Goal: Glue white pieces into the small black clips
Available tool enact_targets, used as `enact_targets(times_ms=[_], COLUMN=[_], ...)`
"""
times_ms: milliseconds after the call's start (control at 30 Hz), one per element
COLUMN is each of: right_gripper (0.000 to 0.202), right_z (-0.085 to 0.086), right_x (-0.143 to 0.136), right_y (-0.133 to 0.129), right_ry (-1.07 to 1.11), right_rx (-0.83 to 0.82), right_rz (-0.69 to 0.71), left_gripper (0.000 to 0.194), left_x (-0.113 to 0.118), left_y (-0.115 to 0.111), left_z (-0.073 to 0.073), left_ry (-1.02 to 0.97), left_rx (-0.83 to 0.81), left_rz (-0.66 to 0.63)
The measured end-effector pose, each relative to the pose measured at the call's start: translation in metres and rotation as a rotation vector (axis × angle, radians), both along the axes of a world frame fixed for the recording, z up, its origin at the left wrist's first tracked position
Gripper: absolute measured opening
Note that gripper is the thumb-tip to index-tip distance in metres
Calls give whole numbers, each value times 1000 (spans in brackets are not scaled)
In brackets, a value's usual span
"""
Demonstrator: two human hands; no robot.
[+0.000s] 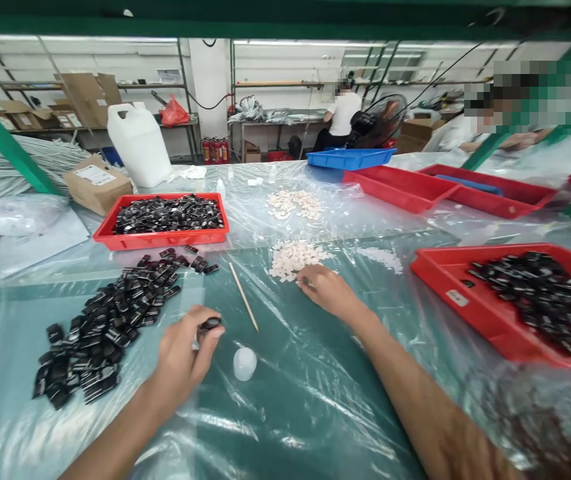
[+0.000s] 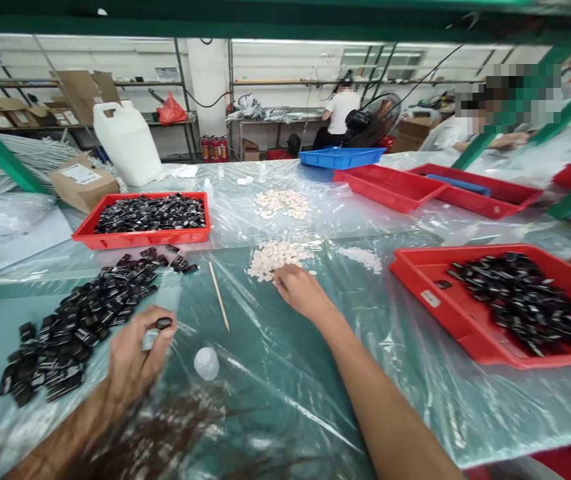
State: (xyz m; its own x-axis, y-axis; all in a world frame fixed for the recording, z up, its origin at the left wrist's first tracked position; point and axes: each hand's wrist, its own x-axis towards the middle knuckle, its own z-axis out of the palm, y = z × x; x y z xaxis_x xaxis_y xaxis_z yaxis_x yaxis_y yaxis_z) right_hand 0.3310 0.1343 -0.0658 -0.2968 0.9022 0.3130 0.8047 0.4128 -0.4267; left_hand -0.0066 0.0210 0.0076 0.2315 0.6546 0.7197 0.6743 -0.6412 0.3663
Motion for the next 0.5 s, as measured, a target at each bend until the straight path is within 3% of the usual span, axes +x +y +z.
enact_targets(times_ms=[133,267,400,500], right_gripper=[19,5,37,64], right_z=[29,57,60,58], right_x=[-15,-62,-106,-107], right_y=[-25,-81,-130,-145], right_ry=[240,460,686,644], right_rx=[74,129,192,196], right_rz=[125,341,444,422], left_gripper=[28,29,29,20], left_x=[5,10,5,8], left_y=[-10,-16,-23,-30], left_z=[2,4,2,-1], left_ry=[54,132,221,280], left_rx=[-17,-43,-84,-78], left_rz=[-22,-54,-123,-112])
